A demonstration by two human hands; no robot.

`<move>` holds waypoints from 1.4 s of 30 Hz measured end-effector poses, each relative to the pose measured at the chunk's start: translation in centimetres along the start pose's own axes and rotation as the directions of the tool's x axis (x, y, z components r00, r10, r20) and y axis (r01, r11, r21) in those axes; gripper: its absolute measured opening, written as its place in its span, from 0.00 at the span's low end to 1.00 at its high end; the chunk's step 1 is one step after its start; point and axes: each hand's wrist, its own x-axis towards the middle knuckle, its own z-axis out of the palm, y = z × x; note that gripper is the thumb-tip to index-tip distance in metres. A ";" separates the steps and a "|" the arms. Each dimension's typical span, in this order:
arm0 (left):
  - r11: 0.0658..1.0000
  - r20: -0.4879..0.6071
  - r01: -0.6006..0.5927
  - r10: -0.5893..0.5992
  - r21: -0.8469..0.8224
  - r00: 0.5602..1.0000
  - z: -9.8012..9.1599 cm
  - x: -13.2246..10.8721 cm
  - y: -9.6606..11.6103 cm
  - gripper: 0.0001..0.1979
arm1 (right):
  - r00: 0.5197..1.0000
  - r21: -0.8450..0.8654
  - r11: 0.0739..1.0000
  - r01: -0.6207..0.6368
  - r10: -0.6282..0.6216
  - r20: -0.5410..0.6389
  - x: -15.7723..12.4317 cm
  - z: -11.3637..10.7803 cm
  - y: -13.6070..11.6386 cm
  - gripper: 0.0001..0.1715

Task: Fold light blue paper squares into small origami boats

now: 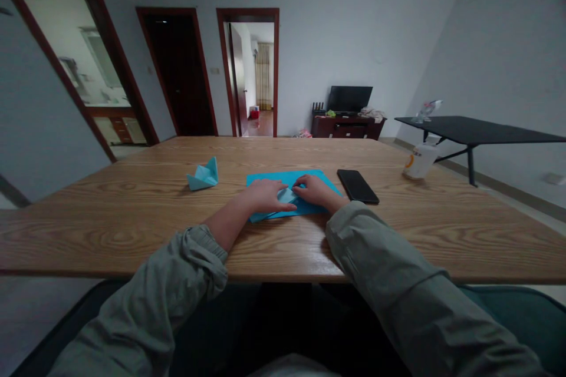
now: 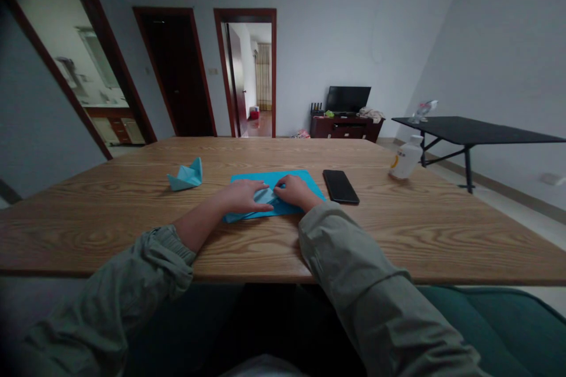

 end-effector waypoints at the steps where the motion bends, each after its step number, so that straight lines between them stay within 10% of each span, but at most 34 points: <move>1: 1.000 0.007 0.003 -0.003 0.000 1.000 0.0 0.1 0.4 0.42 | 1.000 0.006 1.000 -0.002 0.002 0.000 0.0 0.0 -0.1 0.16; 10: 0.984 -0.211 0.117 -0.145 -0.137 0.967 0.2 0.9 -1.2 0.17 | 0.996 0.194 0.981 -0.010 0.027 -0.083 0.4 0.5 0.9 0.20; 16: 0.826 -0.565 -0.043 -0.346 -0.562 0.749 -2.0 0.8 -3.8 0.11 | 0.959 0.531 0.847 -0.025 0.171 -0.226 0.5 0.0 0.3 0.27; 20: 0.554 -0.560 -0.245 -0.518 -0.796 0.647 -3.0 0.7 -4.3 0.09 | 0.948 0.827 0.561 0.017 0.253 -0.191 0.2 -0.4 -0.1 0.26; 24: 0.327 -0.491 -0.367 -0.583 -0.871 0.647 -3.0 0.8 -4.4 0.08 | 0.972 0.955 0.297 0.011 0.220 -0.080 0.2 -0.2 0.1 0.21; 29: 0.263 -0.402 -0.304 -0.585 -0.916 0.705 -2.7 0.7 -5.1 0.09 | 0.964 0.942 0.334 -0.020 0.257 -0.070 0.4 0.0 0.8 0.19; 33: 0.350 -0.369 -0.187 -0.582 -0.918 0.725 -2.3 0.5 -5.8 0.15 | 0.954 0.931 0.362 -0.037 0.291 -0.075 0.5 0.0 1.1 0.19; 38: 0.775 -0.699 -0.131 -0.467 -0.619 0.542 -1.7 0.4 -5.7 0.29 | 0.925 0.922 0.387 -0.003 0.352 -0.145 1.0 0.3 1.6 0.20; 42: 0.923 -0.782 -0.019 -0.313 -0.383 0.538 -1.5 0.2 -5.1 0.16 | 0.898 0.914 0.404 0.033 0.390 -0.205 1.3 0.3 1.7 0.21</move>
